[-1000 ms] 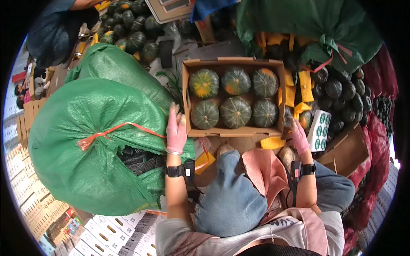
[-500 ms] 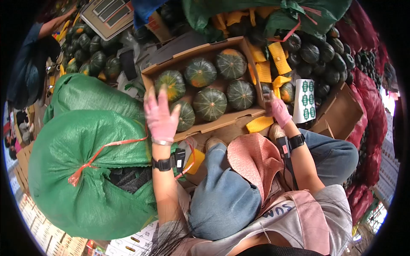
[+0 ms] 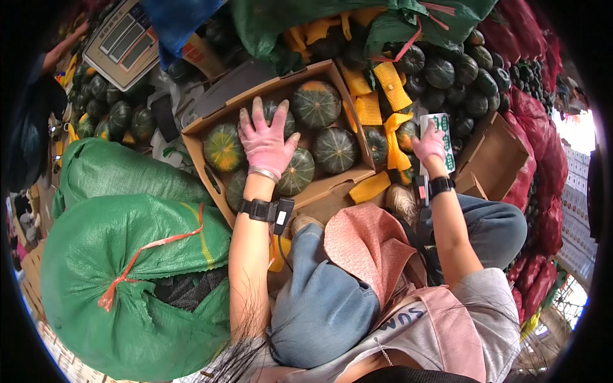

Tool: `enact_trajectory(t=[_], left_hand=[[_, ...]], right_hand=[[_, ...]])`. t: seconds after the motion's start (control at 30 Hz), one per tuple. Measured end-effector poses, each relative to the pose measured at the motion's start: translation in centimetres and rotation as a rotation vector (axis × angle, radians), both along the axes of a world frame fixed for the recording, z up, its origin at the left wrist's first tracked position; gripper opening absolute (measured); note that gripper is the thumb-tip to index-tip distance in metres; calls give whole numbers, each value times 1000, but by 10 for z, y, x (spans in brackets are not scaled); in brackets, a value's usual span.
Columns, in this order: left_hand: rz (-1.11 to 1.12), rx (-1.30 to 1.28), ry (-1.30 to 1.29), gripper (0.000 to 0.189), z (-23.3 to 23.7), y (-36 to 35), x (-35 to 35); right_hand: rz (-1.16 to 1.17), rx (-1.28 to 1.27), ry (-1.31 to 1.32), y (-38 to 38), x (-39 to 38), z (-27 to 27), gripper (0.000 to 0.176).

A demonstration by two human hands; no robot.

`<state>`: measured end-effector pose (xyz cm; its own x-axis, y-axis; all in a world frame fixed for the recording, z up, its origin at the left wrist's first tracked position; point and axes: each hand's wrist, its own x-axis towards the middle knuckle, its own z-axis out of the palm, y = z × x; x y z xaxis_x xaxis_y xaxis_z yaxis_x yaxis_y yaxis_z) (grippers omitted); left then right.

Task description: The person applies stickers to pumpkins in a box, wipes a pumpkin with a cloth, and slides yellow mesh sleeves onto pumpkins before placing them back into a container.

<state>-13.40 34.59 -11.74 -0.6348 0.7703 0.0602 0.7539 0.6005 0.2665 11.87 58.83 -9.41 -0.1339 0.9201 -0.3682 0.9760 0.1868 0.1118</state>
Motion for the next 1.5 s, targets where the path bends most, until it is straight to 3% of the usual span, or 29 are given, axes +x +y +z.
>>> enact_trajectory(t=[0.1, 0.17, 0.23, 0.3, 0.37, 0.43, 0.5, 0.67, 0.77, 0.8, 0.83, 0.9, 0.93, 1.0, 1.03, 1.1, 1.13, 1.17, 1.2, 1.4, 1.5], left_hand=[[16, 1, 14, 77, -2, 2, 2], [28, -66, -3, 78, 0, 3, 2], [31, -63, -10, 79, 0, 2, 1], [25, -22, -1, 77, 2, 1, 0], [37, 13, -8, 76, 5, 2, 2], [48, 18, -45, 74, 5, 0, 2], [72, 22, -50, 74, 3, 2, 3], [95, 44, -78, 62, 1, 2, 3], [106, 2, -88, 60, -4, 2, 5], [105, -9, -91, 63, -4, 2, 5], [98, -8, -90, 63, -5, 2, 3], [65, 35, -47, 71, -3, 0, 3], [64, 65, -34, 71, -1, 0, 3], [80, 87, -46, 71, 1, -1, 4], [89, 99, -62, 71, 2, 1, 4], [112, 86, -99, 71, 4, 3, 4], [113, 89, -98, 71, 4, 3, 4], [117, 88, -96, 70, 3, 3, 4], [116, 87, -96, 70, 3, 3, 4], [127, 54, -51, 67, 0, 5, 4], [124, 51, -54, 71, 1, 3, 4]], right_hand=[[204, -214, -171, 19, -1, -6, 47], [192, -372, 191, 8, -14, -1, 40], [315, -519, 535, -15, -58, 28, 40], [633, -608, 949, -40, -112, 57, 50], [656, -931, 1064, -59, -171, 103, 71], [1029, -483, 998, -60, -230, 110, 76], [1048, -162, 953, -67, -286, 116, 75], [690, 120, 1019, -97, -373, 136, 83], [645, 272, 1001, -108, -398, 143, 90], [582, 330, 1018, -111, -405, 141, 80], [576, 335, 1018, -105, -414, 141, 80], [677, -48, 954, -87, -436, 135, 64], [615, -154, 1188, -81, -439, 131, 47], [479, -935, 1571, -61, -413, 147, 34], [352, -1384, 1725, -42, -409, 149, 37], [168, -1447, 1882, -39, -347, 183, 23], [514, -451, 1869, 37, -342, 107, 38], [224, -1003, 1932, -29, -284, 191, 39], [244, -1165, 2008, -39, -240, 205, 40], [482, -925, 2270, -52, -103, 195, 47], [567, -762, 2041, -60, -80, 173, 51]])
